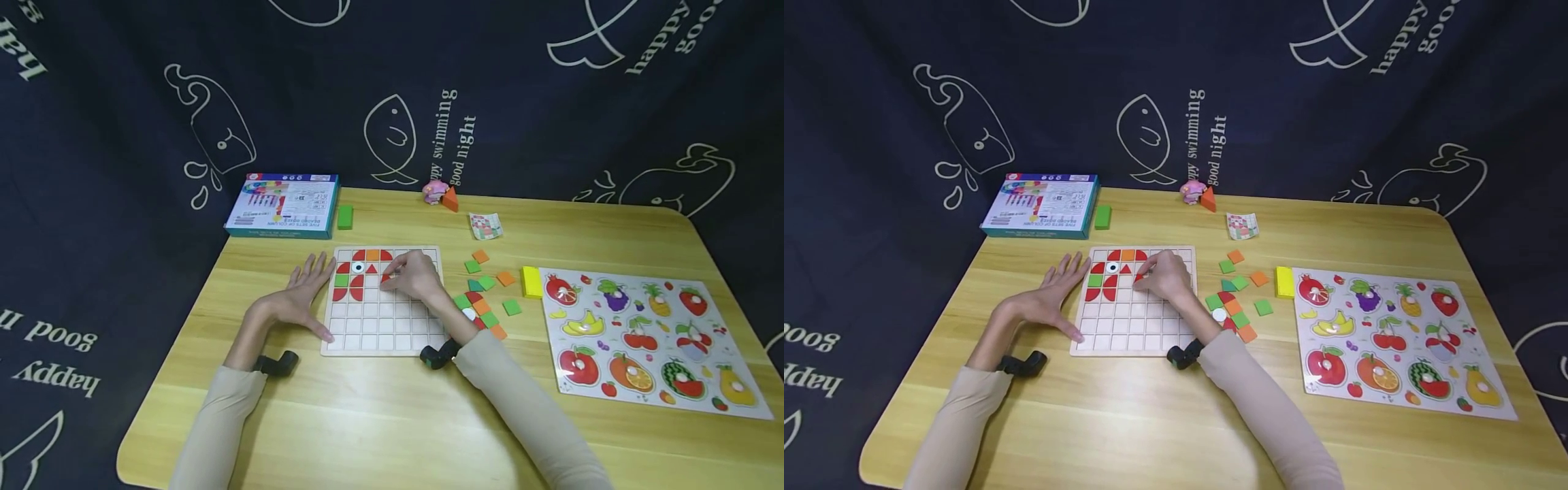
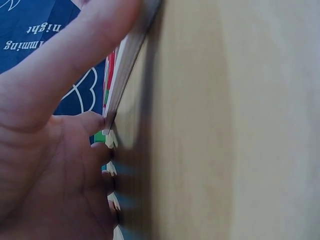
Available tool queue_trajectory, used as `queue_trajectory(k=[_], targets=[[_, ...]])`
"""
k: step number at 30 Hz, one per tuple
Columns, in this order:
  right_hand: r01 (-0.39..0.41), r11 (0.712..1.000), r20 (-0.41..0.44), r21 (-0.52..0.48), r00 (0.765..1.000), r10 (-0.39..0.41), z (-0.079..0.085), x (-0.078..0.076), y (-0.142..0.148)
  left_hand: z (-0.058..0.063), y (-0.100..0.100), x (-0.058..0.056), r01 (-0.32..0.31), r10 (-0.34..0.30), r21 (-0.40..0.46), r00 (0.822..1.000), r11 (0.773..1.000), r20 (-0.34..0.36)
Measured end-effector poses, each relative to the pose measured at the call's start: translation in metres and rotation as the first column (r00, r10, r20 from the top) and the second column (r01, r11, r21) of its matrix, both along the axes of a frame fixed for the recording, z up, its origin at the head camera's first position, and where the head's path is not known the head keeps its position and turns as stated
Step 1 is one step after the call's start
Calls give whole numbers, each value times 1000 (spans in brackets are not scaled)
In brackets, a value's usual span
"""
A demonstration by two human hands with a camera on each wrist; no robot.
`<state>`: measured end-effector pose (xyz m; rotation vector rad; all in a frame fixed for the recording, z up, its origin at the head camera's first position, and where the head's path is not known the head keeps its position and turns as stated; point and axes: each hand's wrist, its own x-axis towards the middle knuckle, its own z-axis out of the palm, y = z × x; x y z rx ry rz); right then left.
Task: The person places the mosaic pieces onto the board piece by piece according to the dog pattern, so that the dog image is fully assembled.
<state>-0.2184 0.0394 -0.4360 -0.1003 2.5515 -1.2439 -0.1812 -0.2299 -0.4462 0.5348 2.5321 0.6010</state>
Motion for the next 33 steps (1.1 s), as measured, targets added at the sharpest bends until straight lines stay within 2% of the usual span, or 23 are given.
queue_trajectory(k=[7,15,18,22,25,29,33], targets=[[-8,999,-6,-33,1000,8,-1,0,7,3,2,1,-4,4,6,1000,1000,1],[-60,995,-15,-75,998,59,-8,-5,9,2,3,1,1,-1,3,1000,1000,8],[-106,989,-2,-105,994,106,-6,-5,15,1,2,1,-3,3,-2,1000,1000,8],[-156,981,-14,-115,988,155,2,3,44,1,4,0,2,-2,4,1000,1000,11],[-142,987,-34,-74,990,140,12,13,81,1,5,0,1,-1,3,1000,1000,17],[-61,997,-31,39,998,62,20,29,132,2,5,1,-9,9,-13,1000,1000,23],[44,993,-25,113,999,-41,17,39,169,4,6,2,-17,18,-9,1000,1000,24]])
